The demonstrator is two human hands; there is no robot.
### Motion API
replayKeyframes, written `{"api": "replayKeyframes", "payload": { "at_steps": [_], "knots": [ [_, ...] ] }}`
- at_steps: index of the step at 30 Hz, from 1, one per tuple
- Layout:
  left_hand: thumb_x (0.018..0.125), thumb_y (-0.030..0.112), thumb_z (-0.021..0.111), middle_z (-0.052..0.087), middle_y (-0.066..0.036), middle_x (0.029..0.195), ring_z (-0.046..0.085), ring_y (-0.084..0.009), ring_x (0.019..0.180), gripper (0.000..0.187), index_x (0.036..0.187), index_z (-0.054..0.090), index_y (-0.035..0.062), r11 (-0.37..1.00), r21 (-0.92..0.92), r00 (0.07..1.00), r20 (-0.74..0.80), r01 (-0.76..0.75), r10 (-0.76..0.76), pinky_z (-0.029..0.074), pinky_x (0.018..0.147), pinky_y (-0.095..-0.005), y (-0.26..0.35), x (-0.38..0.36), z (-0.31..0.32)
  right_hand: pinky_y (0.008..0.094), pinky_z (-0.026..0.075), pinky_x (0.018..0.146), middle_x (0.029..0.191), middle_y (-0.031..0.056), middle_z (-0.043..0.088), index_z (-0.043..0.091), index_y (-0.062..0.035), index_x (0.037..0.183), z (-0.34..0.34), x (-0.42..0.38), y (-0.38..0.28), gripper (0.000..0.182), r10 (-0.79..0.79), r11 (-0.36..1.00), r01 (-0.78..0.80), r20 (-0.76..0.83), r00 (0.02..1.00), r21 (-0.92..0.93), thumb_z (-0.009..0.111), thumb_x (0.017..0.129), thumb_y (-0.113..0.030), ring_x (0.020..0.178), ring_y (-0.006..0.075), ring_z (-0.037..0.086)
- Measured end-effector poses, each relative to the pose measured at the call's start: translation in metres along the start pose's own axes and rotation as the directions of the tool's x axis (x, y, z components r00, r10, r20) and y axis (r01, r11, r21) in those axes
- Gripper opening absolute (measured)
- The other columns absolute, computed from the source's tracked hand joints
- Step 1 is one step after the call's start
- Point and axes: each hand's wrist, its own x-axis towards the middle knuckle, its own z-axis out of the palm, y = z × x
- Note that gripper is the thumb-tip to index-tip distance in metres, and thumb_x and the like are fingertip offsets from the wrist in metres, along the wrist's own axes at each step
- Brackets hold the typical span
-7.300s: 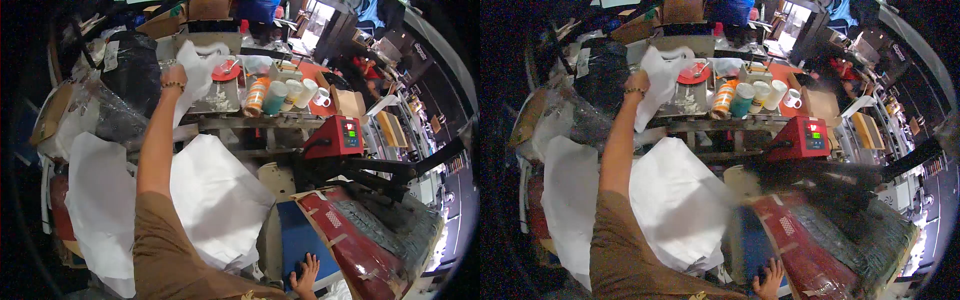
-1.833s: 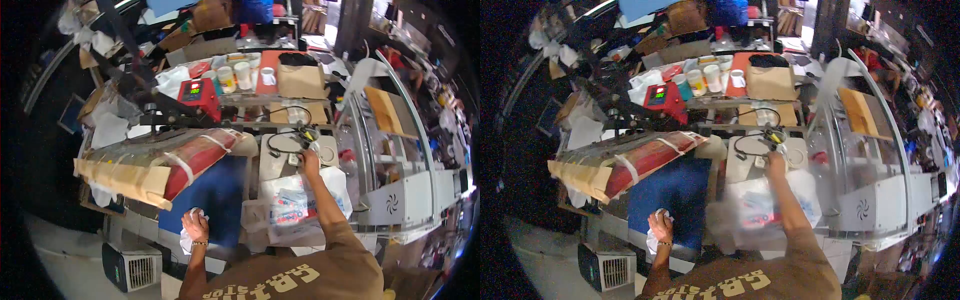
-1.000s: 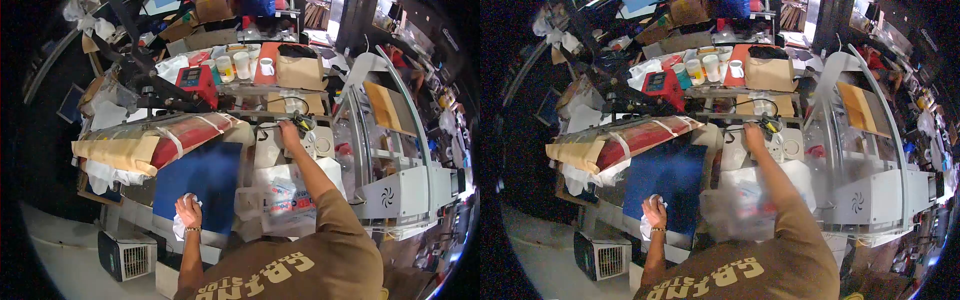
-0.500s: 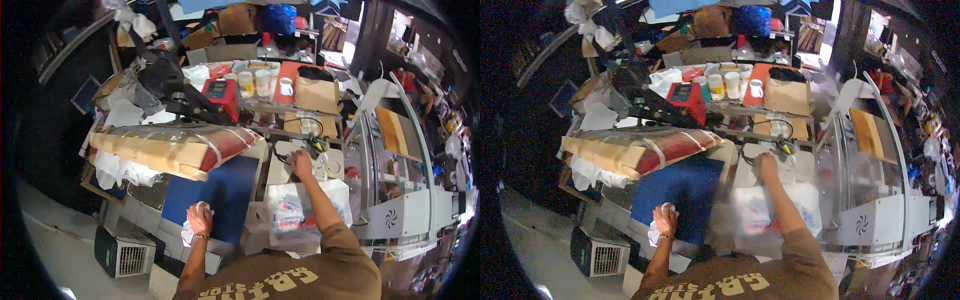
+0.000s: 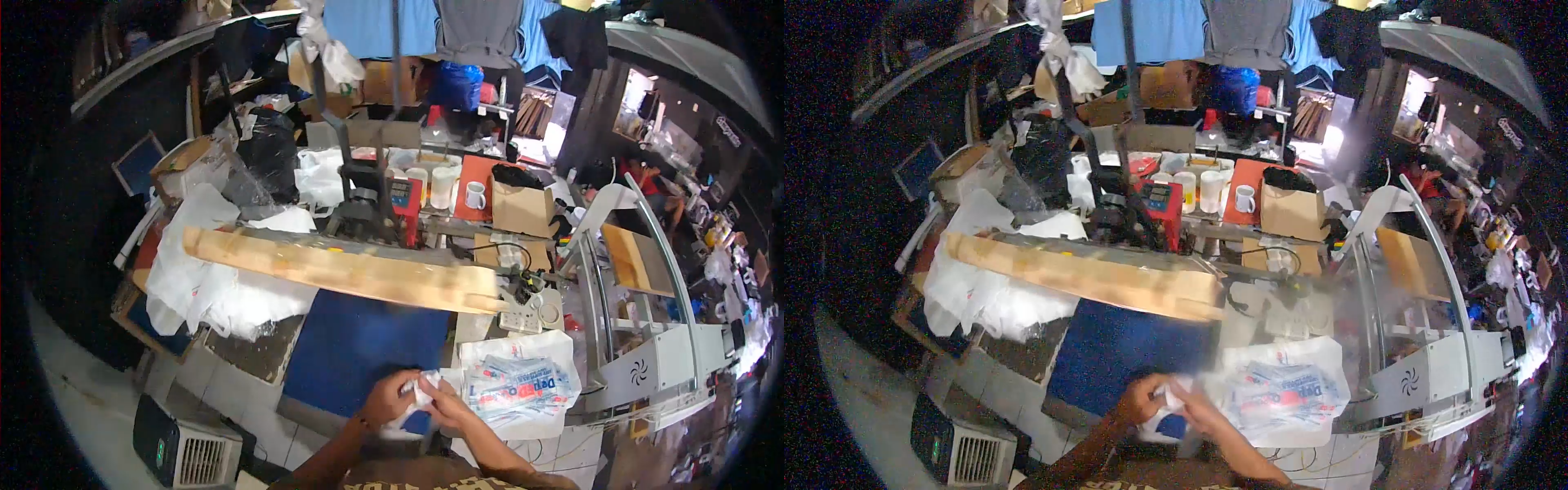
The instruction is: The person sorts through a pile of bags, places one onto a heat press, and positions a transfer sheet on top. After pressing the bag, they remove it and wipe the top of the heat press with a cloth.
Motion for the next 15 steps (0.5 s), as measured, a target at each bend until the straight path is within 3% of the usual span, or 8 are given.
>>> {"api": "replayKeyframes", "payload": {
  "at_steps": [1, 2, 3, 7, 9, 11, 12, 15],
  "knots": [
    [0.084, 0.014, 0.073, 0.062, -0.016, 0.124, 0.064, -0.032, 0.106, 0.037, 0.118, 0.064, 0.0041, 0.986, 0.041, 0.986, 0.046, -0.159, 0.157, 0.051, 0.091, -0.0387, 0.004, -0.003, -0.019, 0.0452, 0.054, 0.082, 0.116, 0.0117, 0.061, 0.045, -0.0071, 0.131, -0.024, 0.011, 0.017, 0.045, -0.112, 0.983, 0.116, 0.036, 0.993, -0.14, 0.062, 0.096, -0.03, 0.114, 0.0252, 0.057],
    [0.084, 0.014, 0.073, 0.06, -0.017, 0.128, 0.064, -0.033, 0.108, 0.035, 0.117, 0.066, 0.004, 0.945, 0.074, 0.945, 0.101, -0.319, 0.311, 0.051, 0.092, -0.0384, 0.01, -0.007, -0.044, 0.0415, 0.046, 0.098, 0.125, 0.0071, 0.06, 0.057, -0.0097, 0.127, -0.029, -0.004, 0.003, 0.043, -0.087, 0.899, -0.035, -0.256, 0.963, -0.436, 0.062, 0.095, -0.037, 0.108, 0.0189, 0.06],
    [0.084, 0.016, 0.075, 0.058, -0.017, 0.131, 0.065, -0.0297, 0.107, 0.038, 0.118, 0.066, 0.0032, 0.957, 0.048, 0.951, 0.136, -0.286, 0.277, 0.052, 0.092, -0.0365, 0.016, -0.015, -0.076, 0.045, 0.039, 0.102, 0.127, 0.0119, 0.059, 0.057, -0.0096, 0.128, -0.05, -0.019, -0.015, 0.038, -0.285, 0.608, -0.034, -0.258, 0.923, -0.793, 0.055, 0.097, -0.031, 0.116, 0.0245, 0.055],
    [0.085, 0.017, 0.075, 0.065, -0.015, 0.12, 0.068, -0.0236, 0.1, 0.039, 0.119, 0.065, 0.0, 0.998, -0.04, 0.965, 0.257, -0.041, 0.05, 0.054, 0.086, -0.0329, -0.069, -0.037, -0.207, 0.0335, 0.047, 0.062, 0.085, 0.0085, 0.065, 0.066, -0.0052, 0.088, -0.114, -0.112, -0.132, 0.023, -0.821, 0.384, 0.022, -0.33, 0.466, -0.923, 0.053, 0.089, -0.024, 0.072, 0.0177, 0.06],
    [0.086, 0.018, 0.075, 0.069, -0.014, 0.112, 0.069, -0.0214, 0.095, 0.037, 0.116, 0.065, -0.0016, 0.995, 0.008, 0.963, 0.25, 0.102, -0.101, 0.055, 0.083, -0.0319, -0.094, -0.045, -0.265, 0.03, 0.044, 0.059, 0.085, 0.0038, 0.06, 0.063, -0.004, 0.101, -0.011, -0.168, -0.228, 0.034, -0.887, 0.446, 0.12, -0.419, 0.192, -0.887, 0.055, 0.093, -0.037, 0.07, 0.0137, 0.056],
    [0.086, 0.018, 0.075, 0.07, -0.014, 0.107, 0.069, -0.0211, 0.093, 0.036, 0.114, 0.066, -0.0023, 0.98, 0.034, 0.949, 0.245, 0.197, -0.2, 0.055, 0.082, -0.0317, -0.1, -0.044, -0.317, 0.0331, 0.047, 0.079, 0.103, 0.005, 0.06, 0.06, -0.0035, 0.122, 0.035, -0.194, -0.283, 0.05, -0.985, 0.142, 0.256, -0.163, -0.063, -0.956, 0.058, 0.093, -0.043, 0.091, 0.0165, 0.057],
    [0.085, 0.016, 0.075, 0.07, -0.014, 0.107, 0.068, -0.0201, 0.093, 0.035, 0.114, 0.066, -0.0023, 0.978, 0.027, 0.954, 0.214, 0.207, -0.208, 0.055, 0.081, -0.0318, -0.108, -0.04, -0.338, 0.0335, 0.045, 0.091, 0.108, 0.0085, 0.062, 0.057, -0.0018, 0.128, 0.096, -0.19, -0.311, 0.056, -0.986, 0.098, 0.114, -0.112, -0.126, -0.989, 0.061, 0.091, -0.044, 0.1, 0.0191, 0.057],
    [0.085, 0.014, 0.074, 0.07, -0.014, 0.105, 0.067, -0.0187, 0.092, 0.034, 0.114, 0.066, -0.0023, 0.973, 0.128, 0.971, 0.121, 0.191, -0.206, 0.054, 0.081, -0.0322, -0.144, -0.023, -0.374, 0.0334, 0.046, 0.089, 0.112, 0.0157, 0.061, 0.061, 0.0009, 0.118, 0.195, -0.166, -0.364, 0.052, -0.971, -0.174, -0.253, 0.209, -0.119, -0.952, 0.074, 0.082, -0.034, 0.101, 0.0225, 0.06]
  ]
}}
